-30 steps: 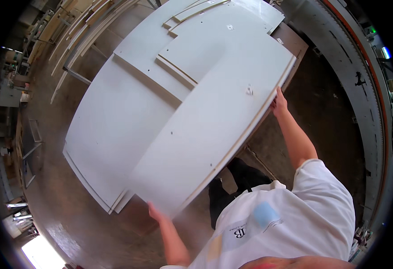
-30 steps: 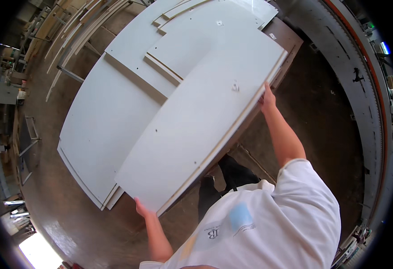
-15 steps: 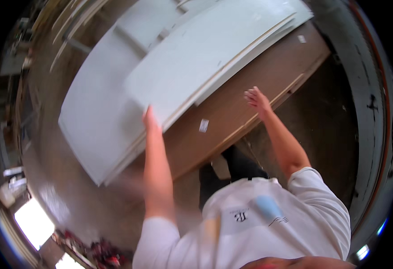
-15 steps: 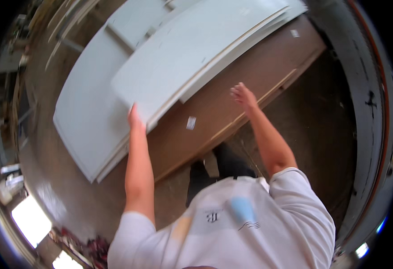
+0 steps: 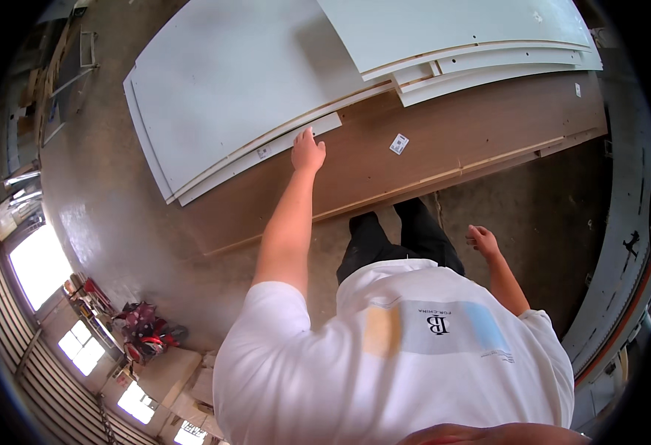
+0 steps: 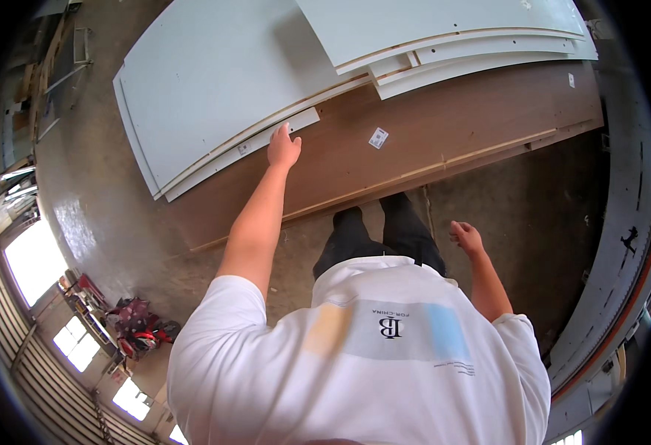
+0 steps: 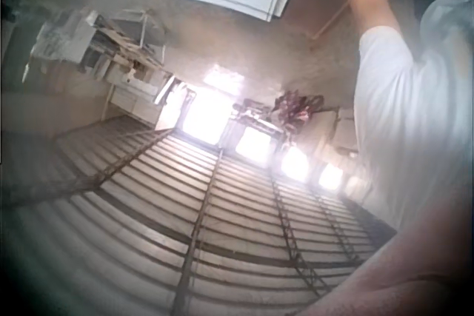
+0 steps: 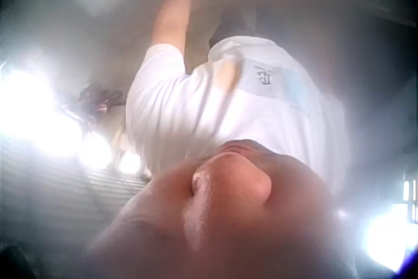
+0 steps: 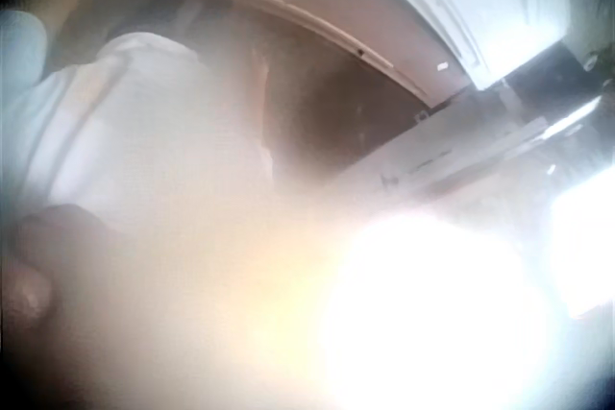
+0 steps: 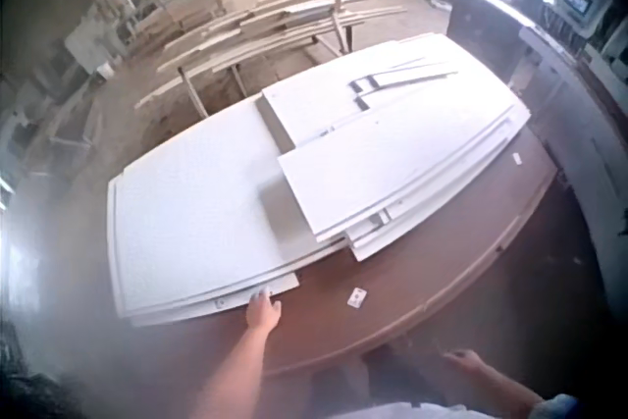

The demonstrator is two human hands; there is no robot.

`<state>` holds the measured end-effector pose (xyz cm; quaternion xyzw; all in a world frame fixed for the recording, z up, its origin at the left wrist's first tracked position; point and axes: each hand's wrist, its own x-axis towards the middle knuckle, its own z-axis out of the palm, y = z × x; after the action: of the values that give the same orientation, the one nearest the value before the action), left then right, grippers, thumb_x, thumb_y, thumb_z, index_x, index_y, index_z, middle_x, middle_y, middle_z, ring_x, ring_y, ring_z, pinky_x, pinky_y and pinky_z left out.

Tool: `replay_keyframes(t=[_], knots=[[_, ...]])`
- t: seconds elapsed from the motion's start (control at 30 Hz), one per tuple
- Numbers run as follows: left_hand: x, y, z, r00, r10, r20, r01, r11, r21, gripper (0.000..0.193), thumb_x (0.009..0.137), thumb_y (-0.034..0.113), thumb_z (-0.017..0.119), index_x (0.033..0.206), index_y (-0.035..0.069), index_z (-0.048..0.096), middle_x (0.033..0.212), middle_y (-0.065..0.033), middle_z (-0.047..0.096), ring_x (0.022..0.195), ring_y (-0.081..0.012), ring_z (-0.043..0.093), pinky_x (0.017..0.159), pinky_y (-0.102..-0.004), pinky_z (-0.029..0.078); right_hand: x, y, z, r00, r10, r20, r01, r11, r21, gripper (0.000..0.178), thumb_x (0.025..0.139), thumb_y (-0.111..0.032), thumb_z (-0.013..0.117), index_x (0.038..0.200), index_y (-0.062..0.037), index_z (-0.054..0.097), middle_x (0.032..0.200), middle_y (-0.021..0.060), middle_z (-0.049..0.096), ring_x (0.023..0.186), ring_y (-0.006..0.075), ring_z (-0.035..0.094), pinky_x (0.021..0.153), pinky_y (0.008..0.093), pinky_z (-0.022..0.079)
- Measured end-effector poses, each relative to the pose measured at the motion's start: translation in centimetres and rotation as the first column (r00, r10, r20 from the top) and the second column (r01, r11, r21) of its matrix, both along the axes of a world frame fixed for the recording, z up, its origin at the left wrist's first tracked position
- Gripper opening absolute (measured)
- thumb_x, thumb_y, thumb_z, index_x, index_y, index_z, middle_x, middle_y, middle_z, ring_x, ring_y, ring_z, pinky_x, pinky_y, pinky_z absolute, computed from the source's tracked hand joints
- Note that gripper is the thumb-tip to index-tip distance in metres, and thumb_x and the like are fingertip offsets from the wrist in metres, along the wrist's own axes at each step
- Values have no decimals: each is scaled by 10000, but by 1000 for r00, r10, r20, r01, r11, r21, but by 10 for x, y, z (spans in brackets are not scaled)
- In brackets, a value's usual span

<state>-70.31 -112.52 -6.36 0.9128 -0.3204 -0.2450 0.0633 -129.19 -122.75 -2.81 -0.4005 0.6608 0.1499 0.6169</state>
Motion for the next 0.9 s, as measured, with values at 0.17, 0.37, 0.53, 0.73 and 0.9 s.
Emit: replay_keyframes(t=[0.17,0.37,0.53,0.73,0.9], knots=[[26,37,-36,979,-105,174,111,993,-25,678,818,210,675,1424,89,396,1491,-84,381,1402,-286,337,1138,-455,302,32,37,8,983,-144,115,149,988,-40,335,961,-371,623,1105,-70,638,877,-6,638,723,73,575,616,245,425],[33,64,-23,901,-393,187,404,914,-28,618,742,250,788,1295,140,533,1250,-56,516,1233,-265,464,1072,-431,357,87,96,38,989,-45,143,54,997,-63,337,967,-322,626,1154,-43,632,961,31,670,804,105,616,711,257,478],[13,111,-25,840,-535,87,537,843,-1,450,743,214,793,1149,165,604,1139,-45,550,1122,-265,517,941,-427,427,90,131,53,973,142,181,-124,986,-109,321,948,-261,656,1131,2,637,969,51,668,882,134,618,769,283,489],[-87,124,43,737,-667,111,666,686,-293,479,682,230,792,1113,121,614,1043,-68,586,1036,-270,560,899,-434,422,104,141,77,941,34,336,10,991,-131,384,926,-300,681,1161,0,645,986,40,659,903,116,584,782,265,452],[-215,64,125,668,-744,16,605,530,-594,513,683,207,800,1139,92,595,1078,-86,569,1002,-296,585,864,-440,462,130,123,140,791,-377,483,420,907,20,508,922,-406,670,1203,14,621,971,37,643,877,117,563,756,253,430]])
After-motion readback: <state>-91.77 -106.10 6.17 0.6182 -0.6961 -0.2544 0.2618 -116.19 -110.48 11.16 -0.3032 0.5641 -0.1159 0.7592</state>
